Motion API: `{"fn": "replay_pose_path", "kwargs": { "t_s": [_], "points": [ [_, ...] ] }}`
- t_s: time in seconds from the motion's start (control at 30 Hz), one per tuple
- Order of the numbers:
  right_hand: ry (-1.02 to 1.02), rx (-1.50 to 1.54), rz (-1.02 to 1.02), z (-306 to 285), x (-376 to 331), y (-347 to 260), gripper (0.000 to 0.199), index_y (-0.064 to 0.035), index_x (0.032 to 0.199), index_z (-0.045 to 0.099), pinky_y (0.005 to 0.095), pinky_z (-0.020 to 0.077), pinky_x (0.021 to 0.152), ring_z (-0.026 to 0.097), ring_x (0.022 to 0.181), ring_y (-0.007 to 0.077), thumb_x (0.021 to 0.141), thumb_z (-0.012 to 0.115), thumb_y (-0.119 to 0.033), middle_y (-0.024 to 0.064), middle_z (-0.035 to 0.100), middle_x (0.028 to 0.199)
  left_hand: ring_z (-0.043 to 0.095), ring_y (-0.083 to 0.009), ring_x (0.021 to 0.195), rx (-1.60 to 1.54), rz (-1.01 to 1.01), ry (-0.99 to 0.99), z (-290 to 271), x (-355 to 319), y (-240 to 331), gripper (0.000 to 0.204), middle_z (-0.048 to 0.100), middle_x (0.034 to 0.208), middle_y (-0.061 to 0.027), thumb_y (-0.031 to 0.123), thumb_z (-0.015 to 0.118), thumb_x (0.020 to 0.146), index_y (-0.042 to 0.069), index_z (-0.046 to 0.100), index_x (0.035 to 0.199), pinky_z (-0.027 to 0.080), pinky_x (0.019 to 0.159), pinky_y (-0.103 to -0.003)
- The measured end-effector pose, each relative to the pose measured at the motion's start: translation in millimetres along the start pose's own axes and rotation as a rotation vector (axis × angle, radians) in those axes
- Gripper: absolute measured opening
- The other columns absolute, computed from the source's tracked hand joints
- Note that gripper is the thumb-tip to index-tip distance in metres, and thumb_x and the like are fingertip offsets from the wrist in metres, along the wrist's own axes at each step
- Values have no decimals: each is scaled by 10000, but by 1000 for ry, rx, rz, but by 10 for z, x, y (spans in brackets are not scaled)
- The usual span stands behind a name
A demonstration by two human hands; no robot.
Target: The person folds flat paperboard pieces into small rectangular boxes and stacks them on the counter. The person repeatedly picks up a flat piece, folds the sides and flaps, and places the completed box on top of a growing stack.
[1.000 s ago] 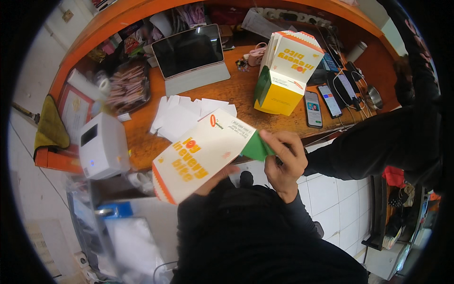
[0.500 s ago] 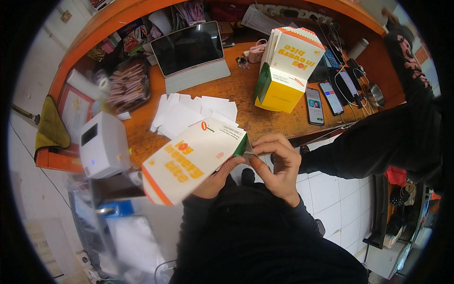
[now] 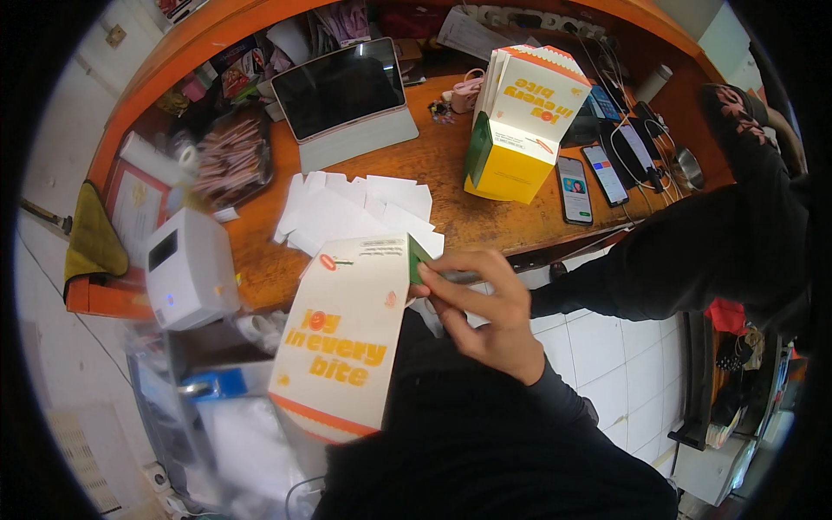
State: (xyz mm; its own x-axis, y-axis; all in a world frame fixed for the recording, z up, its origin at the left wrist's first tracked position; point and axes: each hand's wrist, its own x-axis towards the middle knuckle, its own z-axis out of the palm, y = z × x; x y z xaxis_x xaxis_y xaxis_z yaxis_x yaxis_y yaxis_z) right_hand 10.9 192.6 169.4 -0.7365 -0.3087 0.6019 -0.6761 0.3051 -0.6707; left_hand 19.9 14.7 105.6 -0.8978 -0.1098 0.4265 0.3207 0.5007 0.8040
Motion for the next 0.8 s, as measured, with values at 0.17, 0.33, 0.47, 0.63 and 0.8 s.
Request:
{"fn": "replay_pose_path", "kwargs": {
  "t_s": [0.17, 0.33, 0.47, 0.63, 0.8],
  "points": [
    [-169, -247, 10, 124, 17, -65, 707, -143, 1387, 520, 516, 377, 1035, 446, 1263, 369, 712, 664, 13, 127, 489, 1353, 607, -198, 1043, -426, -254, 167, 56, 34, 150, 368, 603, 1165, -136, 254, 637, 961, 0, 556, 1215, 520, 913, -343],
    [20, -421, -38, 55, -1, -30, 780, -159, 1400, 499, 561, 293, 1105, 342, 1380, 392, 671, 704, 28, 143, 444, 1403, 615, -223, 1098, -987, -381, 195, 89, 70, 227, 322, 610, 1182, -109, 209, 588, 987, 10, 539, 1234, 527, 948, -388],
    [297, -349, 80, -13, -10, 36, 736, -103, 1323, 538, 508, 322, 1090, 388, 1338, 391, 628, 712, 68, 170, 462, 1357, 613, -244, 1120, -1160, -473, 262, 138, 132, 221, 366, 611, 1216, -119, 284, 548, 1004, 40, 518, 1276, 536, 934, -396],
    [204, -70, 400, -82, -28, 229, 408, -24, 1092, 624, 415, 449, 912, 597, 1022, 353, 703, 643, 96, 156, 622, 999, 649, -229, 1058, -1629, -763, -362, 51, 178, 365, 407, 630, 1186, -139, 331, 561, 992, 29, 521, 1263, 556, 864, -342],
    [193, -301, 182, -255, 53, 317, 286, -35, 987, 663, 347, 471, 785, 638, 856, 287, 752, 602, 117, 111, 671, 901, 664, -233, 1009, -760, -216, -928, -298, 256, 567, 570, 638, 1159, -153, 321, 783, 812, 14, 563, 1240, 535, 837, -346]
  ]
}}
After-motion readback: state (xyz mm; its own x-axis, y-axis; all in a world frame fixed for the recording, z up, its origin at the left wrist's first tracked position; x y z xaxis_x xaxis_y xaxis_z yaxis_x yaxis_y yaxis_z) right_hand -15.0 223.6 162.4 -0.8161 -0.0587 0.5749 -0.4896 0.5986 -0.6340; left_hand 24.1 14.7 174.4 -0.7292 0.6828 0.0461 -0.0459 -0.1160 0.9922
